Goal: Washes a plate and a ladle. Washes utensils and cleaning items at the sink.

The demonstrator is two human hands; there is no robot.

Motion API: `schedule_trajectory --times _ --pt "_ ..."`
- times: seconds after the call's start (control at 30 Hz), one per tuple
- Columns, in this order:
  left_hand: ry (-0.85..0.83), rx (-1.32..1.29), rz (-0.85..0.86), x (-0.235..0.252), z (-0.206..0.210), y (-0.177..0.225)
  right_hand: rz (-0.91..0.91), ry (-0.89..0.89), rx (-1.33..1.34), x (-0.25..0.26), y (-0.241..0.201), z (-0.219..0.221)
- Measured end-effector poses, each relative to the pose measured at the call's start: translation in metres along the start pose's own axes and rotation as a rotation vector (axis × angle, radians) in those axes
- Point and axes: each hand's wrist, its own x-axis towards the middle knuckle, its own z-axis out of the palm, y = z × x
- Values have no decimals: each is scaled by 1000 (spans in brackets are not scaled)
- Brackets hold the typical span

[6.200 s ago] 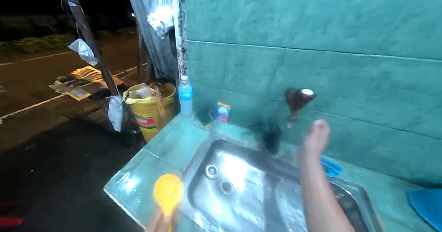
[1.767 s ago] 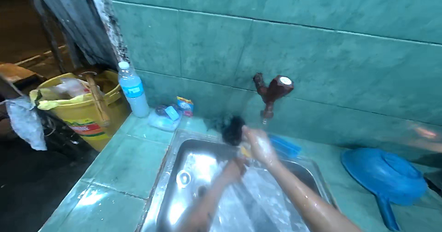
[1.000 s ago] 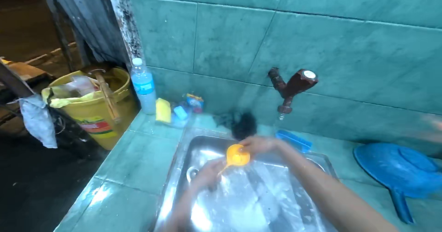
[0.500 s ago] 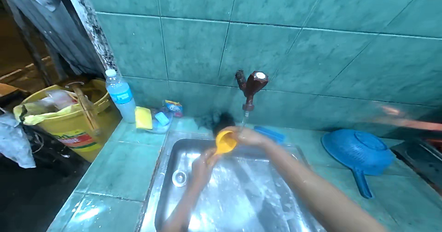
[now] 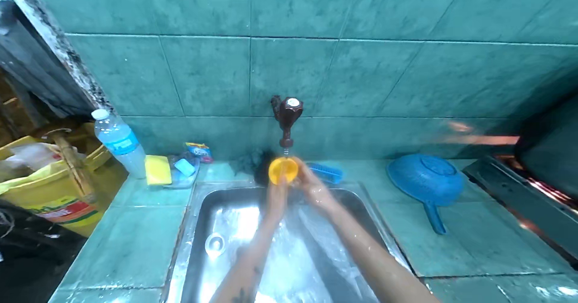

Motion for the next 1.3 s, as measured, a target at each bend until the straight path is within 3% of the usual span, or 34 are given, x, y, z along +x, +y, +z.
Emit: schedule_trajectory --times 0.1,0.2,0.33,0.43,0.53,0.67,0.73,0.87,1.03,1.3 --pt "58 -79 -47 2 12 -1 133 62 -134 -28 35 19" --pt "79 -125 -191 -13 13 -6 124 -17 -215 -48 67 30" --pt "176 -329 -368 -44 -13 -6 245 -16 79 -76 69 37" --pt "220 -294 -433 -52 -45 -1 341 -74 56 -67 62 33" --pt "299 -193 -303 -39 -72 21 329 -187 -56 -21 40 37" --pt "277 24 -29 -6 -86 93 227 -174 -118 46 7 52" --pt "231 190 135 17 -88 130 236 -216 -291 57 -11 52" --pt "16 675 390 43 -79 202 165 -315 -689 23 -42 34" --pt "-191 1105 419 63 -60 239 124 -112 -802 -35 -38 -3" --pt "-209 1260 483 57 -43 255 209 -74 -744 -61 -50 -10"
